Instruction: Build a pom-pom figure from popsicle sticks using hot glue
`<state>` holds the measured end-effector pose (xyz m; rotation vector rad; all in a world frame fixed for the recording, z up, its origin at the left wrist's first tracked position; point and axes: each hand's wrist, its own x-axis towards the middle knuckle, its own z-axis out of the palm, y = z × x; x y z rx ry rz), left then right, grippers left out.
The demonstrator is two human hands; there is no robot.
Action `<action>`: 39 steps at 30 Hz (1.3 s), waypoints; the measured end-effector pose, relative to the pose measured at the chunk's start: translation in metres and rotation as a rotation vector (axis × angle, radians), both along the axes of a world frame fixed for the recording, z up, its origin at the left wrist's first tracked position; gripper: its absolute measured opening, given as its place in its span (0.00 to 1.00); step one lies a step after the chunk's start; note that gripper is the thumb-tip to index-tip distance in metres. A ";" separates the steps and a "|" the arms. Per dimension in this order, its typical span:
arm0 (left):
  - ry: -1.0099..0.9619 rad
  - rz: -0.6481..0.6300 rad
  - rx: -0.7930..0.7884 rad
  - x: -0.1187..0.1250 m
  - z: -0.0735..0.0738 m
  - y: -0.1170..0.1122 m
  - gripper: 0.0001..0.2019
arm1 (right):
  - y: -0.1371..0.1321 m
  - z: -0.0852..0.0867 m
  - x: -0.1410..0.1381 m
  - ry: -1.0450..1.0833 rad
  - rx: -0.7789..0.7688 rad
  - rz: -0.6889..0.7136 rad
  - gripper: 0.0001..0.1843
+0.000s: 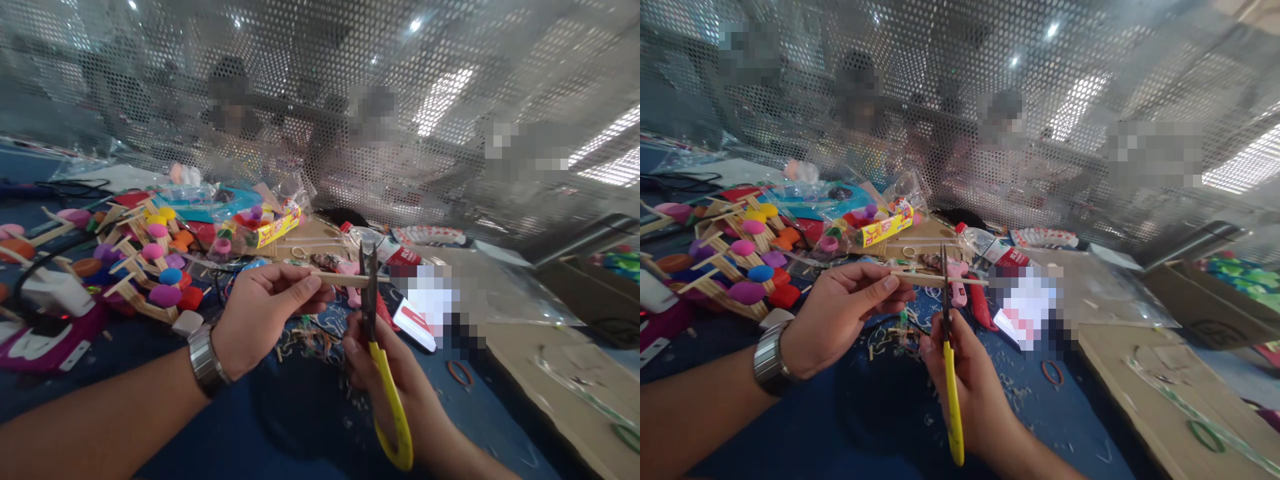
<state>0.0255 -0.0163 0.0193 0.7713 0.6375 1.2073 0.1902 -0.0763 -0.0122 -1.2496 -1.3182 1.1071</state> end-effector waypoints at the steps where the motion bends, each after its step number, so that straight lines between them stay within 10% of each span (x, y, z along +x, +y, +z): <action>1: -0.004 0.002 -0.005 0.000 0.000 0.000 0.10 | 0.000 0.000 0.000 -0.008 0.004 0.001 0.22; 39: 0.052 0.039 -0.004 -0.002 0.003 0.000 0.10 | 0.001 0.005 0.002 -0.105 -0.008 -0.011 0.19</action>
